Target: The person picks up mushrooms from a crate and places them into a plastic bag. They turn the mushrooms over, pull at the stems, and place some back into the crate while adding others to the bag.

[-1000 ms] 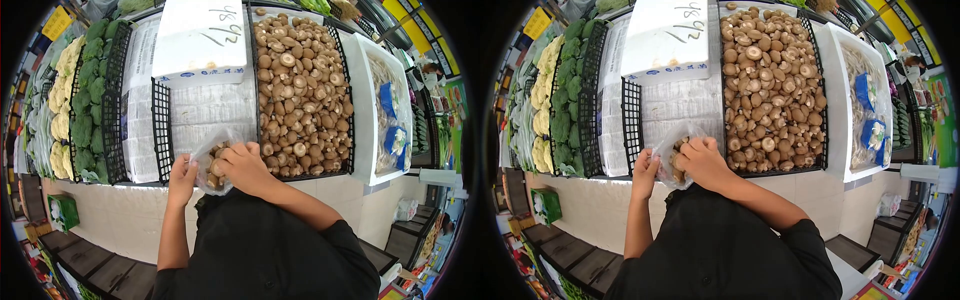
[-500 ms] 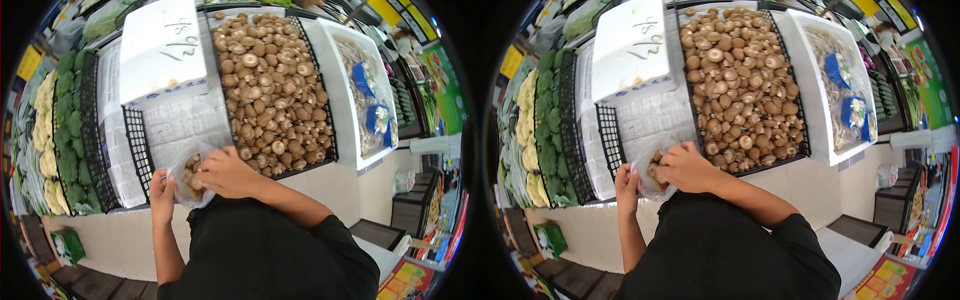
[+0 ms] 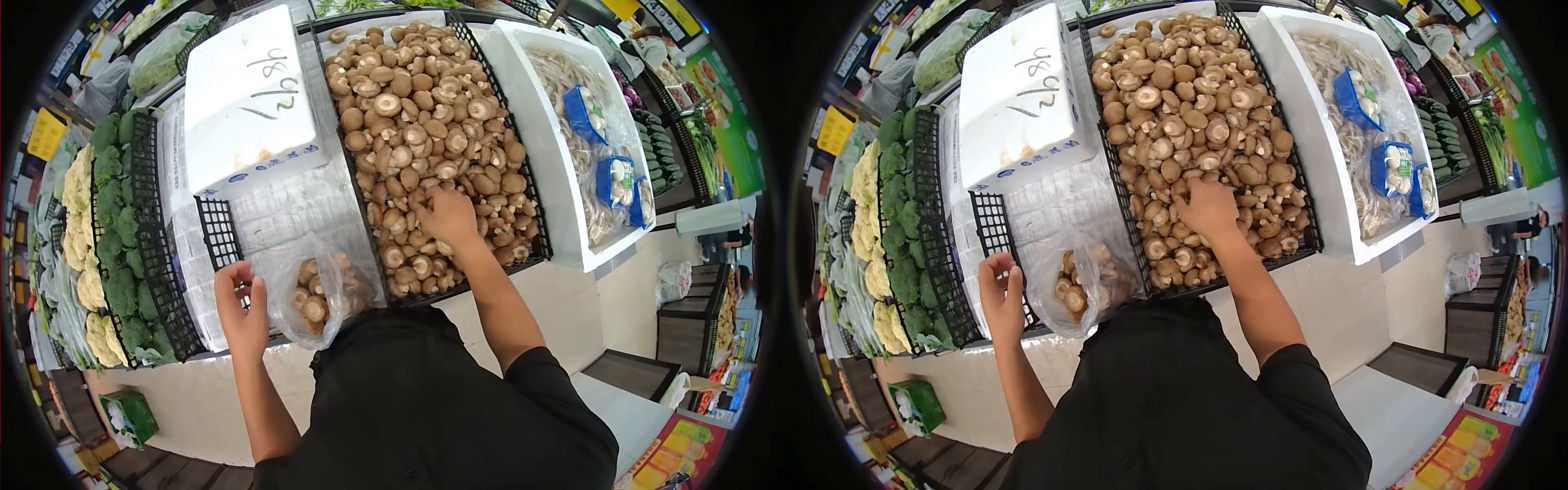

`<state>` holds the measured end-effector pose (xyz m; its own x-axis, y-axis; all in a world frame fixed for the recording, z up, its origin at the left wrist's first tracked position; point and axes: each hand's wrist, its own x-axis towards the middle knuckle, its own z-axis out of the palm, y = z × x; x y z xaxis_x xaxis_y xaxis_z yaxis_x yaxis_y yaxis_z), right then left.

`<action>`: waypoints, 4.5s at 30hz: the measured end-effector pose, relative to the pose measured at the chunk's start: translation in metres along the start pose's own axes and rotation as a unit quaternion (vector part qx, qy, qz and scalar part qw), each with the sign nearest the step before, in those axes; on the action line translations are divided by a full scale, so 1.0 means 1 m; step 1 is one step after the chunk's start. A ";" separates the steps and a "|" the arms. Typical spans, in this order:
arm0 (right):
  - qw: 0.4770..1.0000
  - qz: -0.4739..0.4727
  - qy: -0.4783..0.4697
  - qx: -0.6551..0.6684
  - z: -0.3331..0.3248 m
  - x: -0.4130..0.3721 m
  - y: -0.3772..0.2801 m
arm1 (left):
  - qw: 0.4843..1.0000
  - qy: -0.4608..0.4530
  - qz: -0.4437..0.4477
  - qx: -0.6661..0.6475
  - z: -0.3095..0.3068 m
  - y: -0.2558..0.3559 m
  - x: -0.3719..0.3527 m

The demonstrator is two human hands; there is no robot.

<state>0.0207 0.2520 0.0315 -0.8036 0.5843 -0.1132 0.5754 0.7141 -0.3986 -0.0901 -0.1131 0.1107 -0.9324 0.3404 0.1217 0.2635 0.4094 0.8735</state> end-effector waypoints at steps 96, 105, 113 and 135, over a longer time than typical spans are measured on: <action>0.898 -0.324 -0.007 0.297 -0.014 -0.114 -0.116 | 0.988 0.038 0.025 -0.150 -0.020 -0.003 -0.032; 0.893 -0.435 0.102 0.050 0.024 -0.097 -0.161 | 0.994 -0.078 -0.077 -0.007 0.009 -0.047 -0.039; 0.870 -0.488 0.069 0.016 0.064 -0.076 -0.163 | 0.955 -0.103 -0.132 -0.245 0.010 -0.038 -0.027; 0.924 -0.204 -0.011 0.324 0.002 -0.070 -0.145 | 0.918 -0.099 -0.158 -0.351 0.005 -0.006 -0.023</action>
<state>-0.0065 0.1064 0.0956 -0.9403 0.3049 0.1512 0.0183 0.4890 -0.8721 -0.0689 -0.1193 0.1009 -0.8534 0.4737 -0.2173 -0.3012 -0.1080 0.9474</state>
